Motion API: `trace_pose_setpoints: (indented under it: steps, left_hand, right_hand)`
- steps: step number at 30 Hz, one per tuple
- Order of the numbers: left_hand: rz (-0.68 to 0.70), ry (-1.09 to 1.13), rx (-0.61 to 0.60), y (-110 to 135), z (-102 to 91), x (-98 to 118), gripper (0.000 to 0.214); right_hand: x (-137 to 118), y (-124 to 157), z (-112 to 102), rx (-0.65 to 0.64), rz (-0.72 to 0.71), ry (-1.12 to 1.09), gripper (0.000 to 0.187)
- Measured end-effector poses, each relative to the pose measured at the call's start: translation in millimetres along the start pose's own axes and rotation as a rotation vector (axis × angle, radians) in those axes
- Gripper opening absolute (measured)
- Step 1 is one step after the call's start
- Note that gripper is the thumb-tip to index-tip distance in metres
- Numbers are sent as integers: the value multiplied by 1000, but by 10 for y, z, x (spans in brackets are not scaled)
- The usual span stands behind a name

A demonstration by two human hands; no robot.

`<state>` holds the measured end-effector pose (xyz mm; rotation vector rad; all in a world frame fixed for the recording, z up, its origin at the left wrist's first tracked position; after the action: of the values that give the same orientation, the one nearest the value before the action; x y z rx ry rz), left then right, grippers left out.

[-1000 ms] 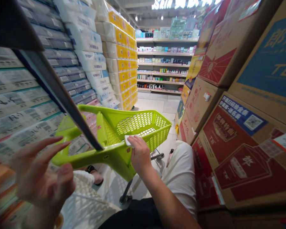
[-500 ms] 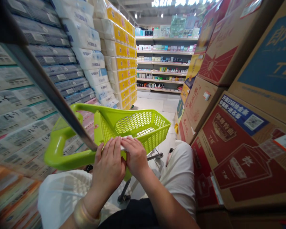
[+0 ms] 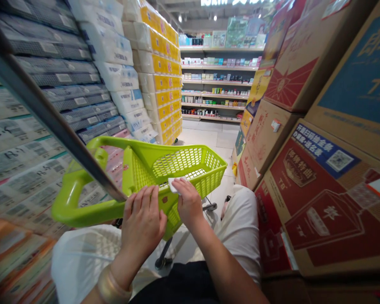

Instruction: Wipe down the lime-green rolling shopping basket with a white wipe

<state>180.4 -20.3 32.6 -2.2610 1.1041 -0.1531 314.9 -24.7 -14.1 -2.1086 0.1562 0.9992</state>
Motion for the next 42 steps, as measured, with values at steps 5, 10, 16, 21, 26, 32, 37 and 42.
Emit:
trace_pose_setpoints:
  steps: [5, 10, 16, 21, 26, 32, 37, 42]
  left_hand:
    - [-3, -2, 16, 16, -2, -16, 55]
    - [6, 34, 21, 35, 6, -39, 57]
    - [11, 14, 39, 42, 12, -49, 54]
    - [22, -9, 47, 46, 4, -67, 51]
    - [26, -2, 51, 46, -13, -63, 54]
    - [25, 36, 64, 55, -2, -86, 59]
    - [27, 19, 58, 54, -14, -86, 51]
    - [33, 13, 49, 78, 20, -118, 53]
  right_hand:
    - [-23, 19, 2, -11, -5, -20, 51]
    - [-70, 23, 30, -58, -74, -54, 52]
    - [-8, -6, -18, -7, 6, -32, 53]
    - [-110, -9, 37, -89, -81, -88, 51]
    - [74, -27, -20, 39, 40, -21, 53]
    - [-104, -3, 40, -102, -103, -104, 54]
    - [84, -43, -25, 39, 23, -9, 52]
    - [-94, -2, 33, -101, -108, -97, 51]
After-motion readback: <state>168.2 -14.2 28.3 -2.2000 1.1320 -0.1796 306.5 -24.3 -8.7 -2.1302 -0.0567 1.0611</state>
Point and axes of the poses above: each hand's wrist, its own y-axis away from the middle knuckle, its own z-axis out of the palm, x = y × z, the point moved 4 cm from there along -y, towards the middle knuckle, and after that the axes turned 10 degrees about z, right-handed, at the moved point
